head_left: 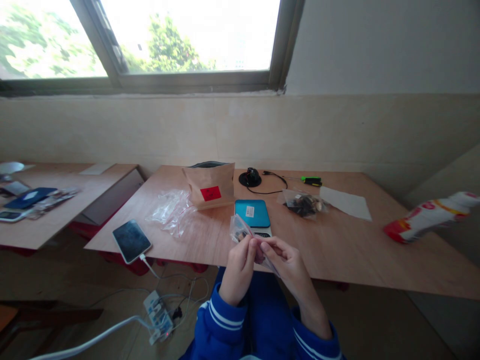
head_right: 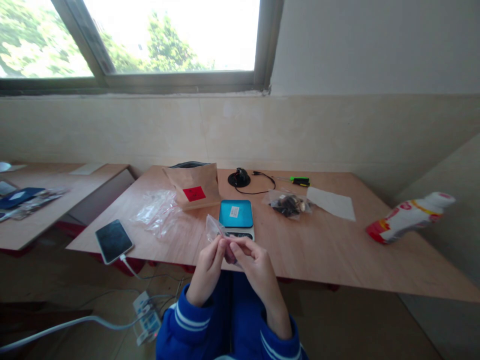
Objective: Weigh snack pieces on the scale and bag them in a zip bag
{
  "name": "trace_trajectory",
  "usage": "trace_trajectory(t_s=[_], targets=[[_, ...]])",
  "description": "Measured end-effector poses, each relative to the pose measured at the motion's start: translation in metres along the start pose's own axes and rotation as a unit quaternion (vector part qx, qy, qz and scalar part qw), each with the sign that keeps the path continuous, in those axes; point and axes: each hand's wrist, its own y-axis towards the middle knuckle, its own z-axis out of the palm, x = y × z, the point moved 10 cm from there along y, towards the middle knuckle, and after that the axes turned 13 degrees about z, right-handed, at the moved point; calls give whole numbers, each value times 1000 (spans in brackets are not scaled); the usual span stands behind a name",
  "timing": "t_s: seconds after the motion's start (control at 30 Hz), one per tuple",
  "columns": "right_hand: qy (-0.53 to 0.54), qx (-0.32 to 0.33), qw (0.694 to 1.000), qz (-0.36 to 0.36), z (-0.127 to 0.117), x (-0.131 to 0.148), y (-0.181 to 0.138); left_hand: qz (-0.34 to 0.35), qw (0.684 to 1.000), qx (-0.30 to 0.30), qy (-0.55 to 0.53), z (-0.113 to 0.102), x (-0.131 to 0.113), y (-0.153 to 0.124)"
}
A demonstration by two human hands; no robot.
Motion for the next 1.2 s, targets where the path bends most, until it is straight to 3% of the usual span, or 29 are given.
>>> trace_trajectory(t_s=[0.57,0.87,1.2], targets=[[86,-62,993,54,-9,-13,5,14,998,42,33,6,-5,0],[114,-119,985,56,-14,3,-2,30,992,93,80,15,-7,0],[97,-108,987,65,-16,-5,2,45,990,97,95,14,-4,-2]])
